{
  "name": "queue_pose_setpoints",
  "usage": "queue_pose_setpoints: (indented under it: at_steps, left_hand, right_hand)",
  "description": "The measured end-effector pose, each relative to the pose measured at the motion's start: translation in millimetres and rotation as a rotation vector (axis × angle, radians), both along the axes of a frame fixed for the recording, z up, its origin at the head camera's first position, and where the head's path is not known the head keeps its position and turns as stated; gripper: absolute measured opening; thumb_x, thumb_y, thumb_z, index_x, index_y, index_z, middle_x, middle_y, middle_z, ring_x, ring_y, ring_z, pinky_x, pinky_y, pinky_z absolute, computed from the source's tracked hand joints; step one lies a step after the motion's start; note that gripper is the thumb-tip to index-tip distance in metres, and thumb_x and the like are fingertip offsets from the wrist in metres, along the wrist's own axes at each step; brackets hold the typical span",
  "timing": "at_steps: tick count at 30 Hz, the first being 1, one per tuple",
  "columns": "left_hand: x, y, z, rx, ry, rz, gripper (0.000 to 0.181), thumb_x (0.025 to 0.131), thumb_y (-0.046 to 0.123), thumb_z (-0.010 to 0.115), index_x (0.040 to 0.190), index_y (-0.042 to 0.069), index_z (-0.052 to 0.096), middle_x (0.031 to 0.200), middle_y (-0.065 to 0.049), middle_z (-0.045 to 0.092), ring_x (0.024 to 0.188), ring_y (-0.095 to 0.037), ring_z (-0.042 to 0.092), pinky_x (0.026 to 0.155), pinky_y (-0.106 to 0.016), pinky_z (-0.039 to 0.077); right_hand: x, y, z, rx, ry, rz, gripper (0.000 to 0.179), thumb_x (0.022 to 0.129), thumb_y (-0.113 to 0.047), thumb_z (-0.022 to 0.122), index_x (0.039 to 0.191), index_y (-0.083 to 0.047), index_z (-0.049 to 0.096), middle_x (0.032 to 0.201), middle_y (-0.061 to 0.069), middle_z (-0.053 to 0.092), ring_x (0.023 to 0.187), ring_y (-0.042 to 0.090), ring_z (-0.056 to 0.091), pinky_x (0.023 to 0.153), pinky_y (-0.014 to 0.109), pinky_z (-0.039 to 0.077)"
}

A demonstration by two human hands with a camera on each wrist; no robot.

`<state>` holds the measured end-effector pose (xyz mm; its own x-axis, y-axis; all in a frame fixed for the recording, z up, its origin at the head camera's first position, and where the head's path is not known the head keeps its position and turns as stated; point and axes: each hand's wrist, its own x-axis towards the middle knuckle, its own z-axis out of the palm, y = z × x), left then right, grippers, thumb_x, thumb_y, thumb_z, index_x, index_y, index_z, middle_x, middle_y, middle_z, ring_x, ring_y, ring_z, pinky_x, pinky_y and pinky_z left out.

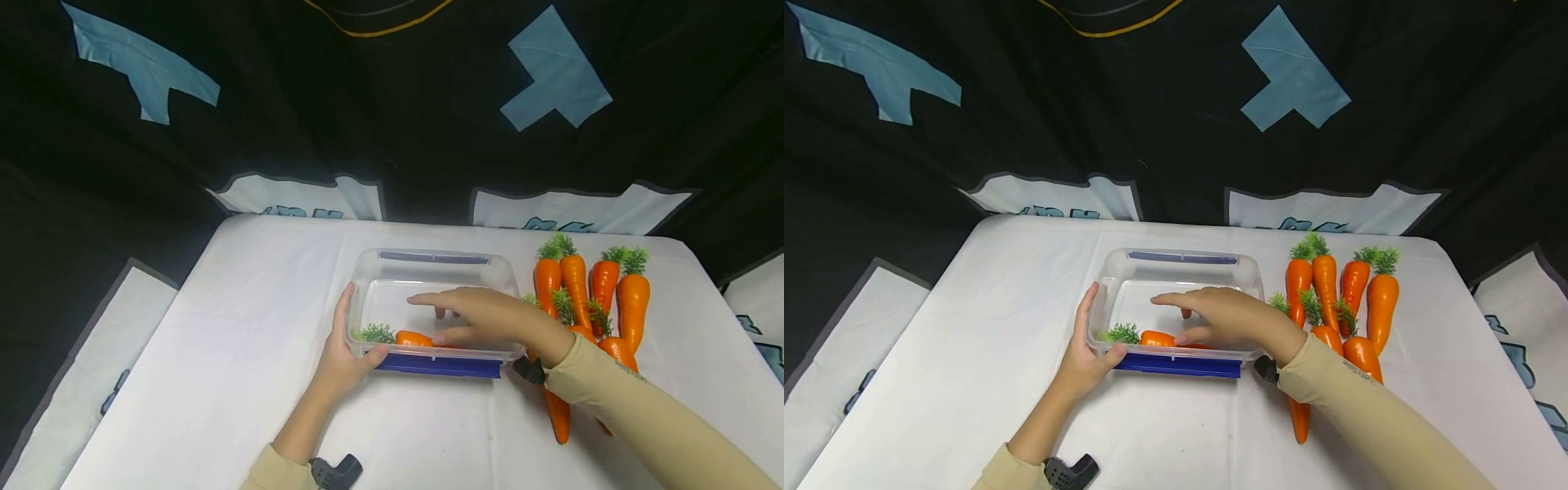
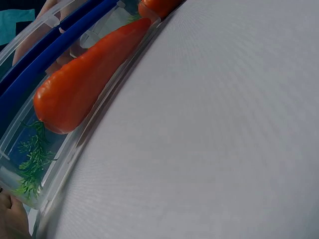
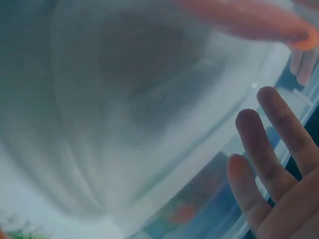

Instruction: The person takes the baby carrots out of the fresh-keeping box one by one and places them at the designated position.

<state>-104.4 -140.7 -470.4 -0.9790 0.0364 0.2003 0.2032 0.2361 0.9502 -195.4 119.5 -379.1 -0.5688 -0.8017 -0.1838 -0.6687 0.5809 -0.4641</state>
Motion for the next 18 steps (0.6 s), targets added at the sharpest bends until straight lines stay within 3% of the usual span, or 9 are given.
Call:
queue_pose_setpoints:
  at_steps: [4,12,18]
  left_hand:
    - [-0.2,-0.4,-0.6,0.012,0.003,-0.009,0.108,0.08,0.046,0.079,0.159,0.038,0.006,0.165,-0.009,0.021,0.148,-0.039,0.029,0.113,-0.068,0.027]
    - [0.4,-0.6,-0.3,0.005,0.004,-0.002,0.107,0.08,0.045,0.079,0.158,0.039,0.006,0.164,-0.011,0.023,0.146,-0.039,0.032,0.113,-0.067,0.03]
    - [0.9,-0.5,-0.4,-0.001,0.003,0.002,0.107,0.08,0.042,0.079,0.158,0.039,0.007,0.164,-0.011,0.023,0.146,-0.039,0.033,0.113,-0.067,0.031]
  right_hand:
    - [0.5,-5,-4.8,0.015,-0.021,0.028,0.069,0.09,-0.05,0.068,0.148,-0.054,0.032,0.114,-0.006,0.068,0.097,0.011,0.063,0.088,0.03,0.055]
    - [0.4,-11,-15.4,0.017,-0.057,0.095,0.069,0.093,-0.03,0.07,0.152,-0.038,0.037,0.103,-0.008,0.065,0.089,0.012,0.06,0.084,0.026,0.054]
    - [-0.1,-12,-20.0,0.015,-0.078,0.107,0.071,0.093,-0.03,0.07,0.153,-0.04,0.034,0.1,-0.011,0.064,0.086,0.007,0.058,0.085,0.025,0.054]
